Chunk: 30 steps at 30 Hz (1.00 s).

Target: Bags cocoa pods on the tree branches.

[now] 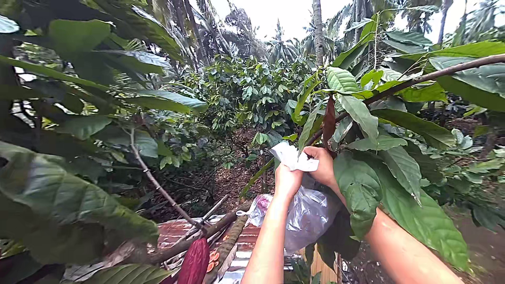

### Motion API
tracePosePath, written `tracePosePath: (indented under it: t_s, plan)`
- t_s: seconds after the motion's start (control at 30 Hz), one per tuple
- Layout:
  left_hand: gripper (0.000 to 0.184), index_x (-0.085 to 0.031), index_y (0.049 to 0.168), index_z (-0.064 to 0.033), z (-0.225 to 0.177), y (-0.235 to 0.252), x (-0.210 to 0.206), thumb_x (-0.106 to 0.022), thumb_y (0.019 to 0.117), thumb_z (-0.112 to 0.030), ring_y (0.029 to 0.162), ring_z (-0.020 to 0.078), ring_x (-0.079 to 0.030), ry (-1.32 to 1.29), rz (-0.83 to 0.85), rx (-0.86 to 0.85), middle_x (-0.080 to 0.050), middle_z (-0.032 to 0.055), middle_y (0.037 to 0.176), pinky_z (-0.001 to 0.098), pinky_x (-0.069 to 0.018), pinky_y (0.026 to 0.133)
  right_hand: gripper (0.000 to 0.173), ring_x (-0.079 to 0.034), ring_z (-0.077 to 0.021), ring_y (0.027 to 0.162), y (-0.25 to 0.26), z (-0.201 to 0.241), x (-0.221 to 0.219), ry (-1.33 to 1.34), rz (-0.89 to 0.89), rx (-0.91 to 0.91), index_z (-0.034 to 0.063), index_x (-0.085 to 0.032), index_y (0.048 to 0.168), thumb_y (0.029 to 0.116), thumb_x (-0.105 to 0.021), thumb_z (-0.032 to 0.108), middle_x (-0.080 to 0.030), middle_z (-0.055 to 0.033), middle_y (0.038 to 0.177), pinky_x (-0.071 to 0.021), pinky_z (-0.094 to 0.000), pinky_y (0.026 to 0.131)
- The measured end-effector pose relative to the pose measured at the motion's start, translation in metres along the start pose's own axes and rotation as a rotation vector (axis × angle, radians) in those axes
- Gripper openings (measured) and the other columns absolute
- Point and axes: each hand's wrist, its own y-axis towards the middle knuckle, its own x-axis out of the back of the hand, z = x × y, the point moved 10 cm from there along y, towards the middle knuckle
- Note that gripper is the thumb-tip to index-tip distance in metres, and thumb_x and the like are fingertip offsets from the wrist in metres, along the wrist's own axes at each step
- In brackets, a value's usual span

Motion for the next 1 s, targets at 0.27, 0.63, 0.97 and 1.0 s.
tracePosePath:
  t_s: [0.27, 0.63, 0.97, 1.0]
  plan:
    - [0.028, -0.071, 0.098, 0.0005, -0.025, -0.004, 0.008, -0.077, 0.0863, -0.025, 0.093, 0.0353, -0.07, 0.176, -0.078, -0.188, -0.072, 0.0185, 0.091, 0.0601, -0.0517, 0.084, 0.003, -0.066, -0.0095, 0.062, -0.009, -0.054, -0.007, 0.33, -0.068, -0.085, 0.0015, -0.067, 0.092, 0.091, -0.066, 0.004, -0.068, -0.0043, 0.075, -0.0591, -0.0286, 0.059]
    - [0.036, -0.062, 0.105, 0.0033, 0.02, -0.002, -0.003, -0.074, 0.0745, 0.017, 0.078, 0.0113, -0.069, -0.701, -0.127, 0.013, -0.071, 0.0074, 0.087, 0.0284, -0.0599, 0.072, 0.01, -0.054, -0.0076, 0.043, -0.01, -0.052, -0.013, 0.385, 0.085, -0.531, -0.0018, -0.066, 0.093, 0.0992, -0.065, 0.005, -0.06, -0.0037, 0.058, -0.0448, -0.0211, 0.041]
    - [0.024, -0.065, 0.107, 0.002, 0.027, -0.01, -0.011, -0.073, 0.0855, 0.009, 0.078, 0.0181, -0.069, -0.852, -0.193, 0.183, -0.07, 0.0124, 0.089, 0.0329, -0.0597, 0.073, 0.014, -0.068, -0.0204, 0.069, -0.027, 0.005, -0.002, 0.047, -0.176, -0.117, -0.0069, -0.07, 0.098, 0.0837, -0.069, -0.009, -0.071, -0.0154, 0.078, -0.0572, -0.0379, 0.071]
    - [0.028, -0.064, 0.11, 0.0017, 0.026, -0.011, -0.011, -0.073, 0.0847, 0.009, 0.08, 0.0177, -0.069, -0.848, -0.188, 0.176, -0.07, 0.0119, 0.092, 0.0327, -0.0594, 0.074, 0.01, -0.066, -0.0231, 0.066, -0.028, 0.006, 0.0, 0.046, -0.237, -0.065, -0.0094, -0.069, 0.093, 0.0839, -0.067, -0.011, -0.069, -0.0177, 0.075, -0.0557, -0.0405, 0.069]
